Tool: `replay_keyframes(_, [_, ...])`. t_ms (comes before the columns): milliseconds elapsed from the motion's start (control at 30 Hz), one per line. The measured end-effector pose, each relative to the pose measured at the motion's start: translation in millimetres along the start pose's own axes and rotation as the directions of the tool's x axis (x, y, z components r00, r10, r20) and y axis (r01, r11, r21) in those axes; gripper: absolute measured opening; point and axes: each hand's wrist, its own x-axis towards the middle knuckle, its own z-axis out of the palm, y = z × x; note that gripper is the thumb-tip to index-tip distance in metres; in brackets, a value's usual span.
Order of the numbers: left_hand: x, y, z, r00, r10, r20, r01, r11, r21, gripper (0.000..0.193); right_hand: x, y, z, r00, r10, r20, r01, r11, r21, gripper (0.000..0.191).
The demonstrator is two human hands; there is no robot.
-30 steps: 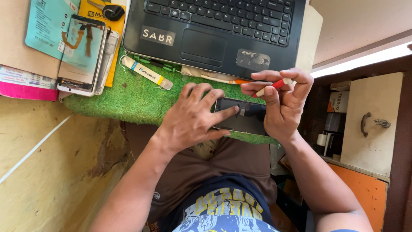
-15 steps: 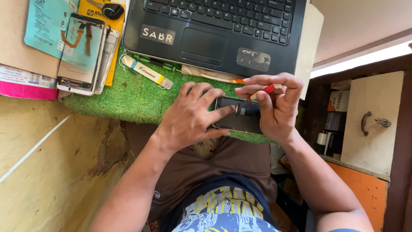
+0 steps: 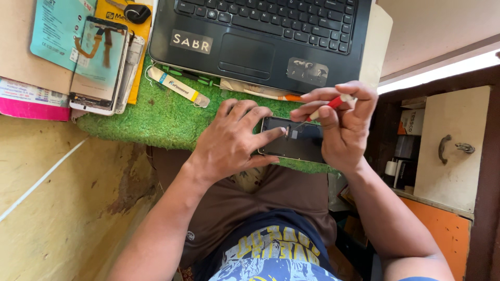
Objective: The person pries open the back of a smartphone on a green mat, using a red-handled screwdriver and a pry tool to work around the edges and lift the back cover. They then continue prying at the screen assembly and handle the separated phone parts on the bench.
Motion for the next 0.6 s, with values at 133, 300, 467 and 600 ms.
replay_keyframes(133, [0.3, -1.3, -0.3, 1.0, -0.009, 0.009, 0.009, 1.0, -0.026, 0.054, 6.8, -25.8, -4.0, 0.973, 0.166, -0.157, -0.165, 0.986, 0.022, 0.039])
replay_keyframes(300, [2.2, -1.6, -3.2, 1.0, -0.017, -0.014, 0.016, 0.998, -0.06, 0.063, 17.9, -71.9, -18.0, 0.881, 0.448, 0.153, -0.173, 0.606, -0.777, 0.035])
replay_keyframes(467, [3.6, -2.4, -7.2, 0.999, -0.026, -0.046, 0.02, 0.992, -0.121, 0.06, 24.6, -83.9, -12.3, 0.871, 0.352, 0.342, 0.19, 0.401, -0.896, 0.058])
replay_keyframes(600, [3.8, -3.5, -7.7, 0.994, -0.037, -0.098, 0.019, 0.984, -0.177, 0.055, 26.8, -90.2, -15.2, 0.835, 0.443, 0.326, 0.131, 0.415, -0.9, 0.038])
